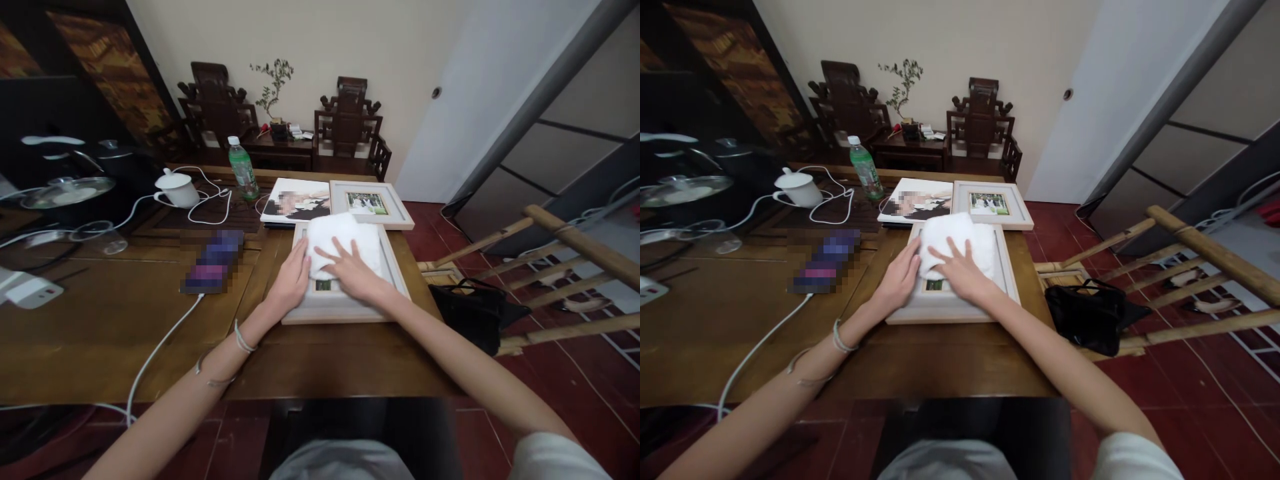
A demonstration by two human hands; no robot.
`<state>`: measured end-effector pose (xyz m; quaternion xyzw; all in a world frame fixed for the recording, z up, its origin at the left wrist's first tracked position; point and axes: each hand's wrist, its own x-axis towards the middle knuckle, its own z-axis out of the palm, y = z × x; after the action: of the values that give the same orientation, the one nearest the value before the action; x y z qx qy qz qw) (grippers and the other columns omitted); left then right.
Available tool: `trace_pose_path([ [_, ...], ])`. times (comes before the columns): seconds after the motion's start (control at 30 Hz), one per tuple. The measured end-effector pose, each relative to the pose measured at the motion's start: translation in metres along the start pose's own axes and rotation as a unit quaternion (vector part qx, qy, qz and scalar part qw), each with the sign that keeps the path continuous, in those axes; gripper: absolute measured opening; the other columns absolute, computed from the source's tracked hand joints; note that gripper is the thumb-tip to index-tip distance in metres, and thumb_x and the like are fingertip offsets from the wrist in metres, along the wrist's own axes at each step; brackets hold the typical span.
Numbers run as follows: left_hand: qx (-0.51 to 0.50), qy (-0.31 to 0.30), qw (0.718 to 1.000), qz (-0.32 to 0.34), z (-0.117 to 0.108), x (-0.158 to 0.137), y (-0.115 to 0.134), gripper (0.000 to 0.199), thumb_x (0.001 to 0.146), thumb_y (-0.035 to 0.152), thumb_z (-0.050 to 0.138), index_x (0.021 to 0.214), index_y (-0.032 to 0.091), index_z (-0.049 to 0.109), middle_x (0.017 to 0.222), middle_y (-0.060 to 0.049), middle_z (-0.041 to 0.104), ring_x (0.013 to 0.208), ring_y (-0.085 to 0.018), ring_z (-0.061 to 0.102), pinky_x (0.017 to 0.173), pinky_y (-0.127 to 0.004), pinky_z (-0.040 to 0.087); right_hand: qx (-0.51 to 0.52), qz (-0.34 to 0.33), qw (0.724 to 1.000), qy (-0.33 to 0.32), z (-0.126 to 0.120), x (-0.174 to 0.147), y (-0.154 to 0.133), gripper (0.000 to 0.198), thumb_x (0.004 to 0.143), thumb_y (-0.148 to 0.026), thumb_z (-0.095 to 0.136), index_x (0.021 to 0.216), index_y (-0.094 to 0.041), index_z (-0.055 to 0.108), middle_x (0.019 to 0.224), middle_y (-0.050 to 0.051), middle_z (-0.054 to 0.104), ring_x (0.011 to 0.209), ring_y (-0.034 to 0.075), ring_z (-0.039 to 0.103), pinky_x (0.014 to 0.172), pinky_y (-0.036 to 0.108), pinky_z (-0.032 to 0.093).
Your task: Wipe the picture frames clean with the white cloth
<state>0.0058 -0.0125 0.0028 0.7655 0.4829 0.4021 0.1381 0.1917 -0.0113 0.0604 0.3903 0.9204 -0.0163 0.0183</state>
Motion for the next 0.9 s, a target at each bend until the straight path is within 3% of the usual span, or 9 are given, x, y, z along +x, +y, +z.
trace_pose_path([
  [0.2,-0.001,-0.005,1.000,-0.009,-0.002,0.001,0.004,0.053,0.101,0.035,0.022,0.140,0.006,0.042,0.149,-0.018,0.040,0.141,-0.023,0.033,0.118,-0.042,0.026,0.077,-0.086,0.992,-0.052,-0.018,-0.053,-0.041,0.069,0.069,0.009,0.039,0.125,-0.025,0.062,0.155,0.000,0.031,0.145,0.034,0.014,0.109,0.070,0.020],
  [0.3,0.029,-0.057,0.998,-0.006,-0.001,0.000,0.001,0.050,0.099,0.035,0.029,0.138,0.007,0.045,0.149,-0.017,0.040,0.141,-0.025,0.033,0.116,-0.045,0.029,0.099,-0.061,0.990,-0.082,-0.028,-0.078,-0.031,0.068,0.067,0.009,0.038,0.121,-0.022,0.064,0.151,0.003,0.039,0.143,0.032,0.023,0.111,0.063,0.024],
  [0.4,0.066,-0.098,0.993,0.005,0.000,-0.001,-0.002,0.047,0.098,0.031,0.032,0.136,0.009,0.048,0.149,-0.016,0.042,0.143,-0.027,0.030,0.114,-0.050,0.032,0.070,-0.004,0.995,-0.066,-0.025,-0.088,-0.006,0.066,0.064,0.008,0.040,0.117,-0.022,0.066,0.149,0.002,0.042,0.142,0.032,0.027,0.111,0.062,0.026],
  [0.53,0.091,-0.115,0.989,0.014,0.000,-0.001,-0.004,0.044,0.097,0.026,0.032,0.134,0.009,0.051,0.146,-0.016,0.045,0.143,-0.028,0.028,0.113,-0.051,0.033,-0.034,0.063,0.997,-0.002,-0.011,-0.074,0.032,0.066,0.064,0.007,0.042,0.121,-0.019,0.064,0.153,0.004,0.035,0.142,0.037,0.023,0.110,0.065,0.024],
  [0.67,0.083,-0.108,0.991,0.013,-0.001,-0.001,-0.005,0.044,0.096,0.021,0.032,0.134,0.009,0.051,0.145,-0.016,0.046,0.142,-0.027,0.030,0.113,-0.051,0.033,-0.090,0.123,0.987,0.053,-0.003,-0.036,0.053,0.064,0.070,0.007,0.042,0.126,-0.017,0.061,0.156,0.005,0.030,0.142,0.041,0.019,0.110,0.065,0.023],
  [0.8,0.079,-0.093,0.992,0.016,0.000,-0.002,-0.008,0.044,0.095,0.021,0.035,0.134,0.007,0.050,0.143,-0.017,0.049,0.141,-0.027,0.034,0.113,-0.049,0.034,-0.086,0.152,0.983,0.060,0.002,-0.011,0.049,0.063,0.074,0.007,0.040,0.128,-0.017,0.060,0.155,0.007,0.031,0.141,0.044,0.020,0.108,0.068,0.023],
  [0.9,0.082,-0.084,0.993,0.024,0.001,-0.002,-0.009,0.042,0.095,0.022,0.035,0.131,0.007,0.052,0.142,-0.017,0.050,0.140,-0.027,0.035,0.113,-0.049,0.034,-0.057,0.136,0.988,0.037,0.003,-0.021,0.027,0.062,0.073,0.004,0.042,0.128,-0.017,0.060,0.154,0.008,0.034,0.139,0.046,0.024,0.106,0.071,0.022],
])
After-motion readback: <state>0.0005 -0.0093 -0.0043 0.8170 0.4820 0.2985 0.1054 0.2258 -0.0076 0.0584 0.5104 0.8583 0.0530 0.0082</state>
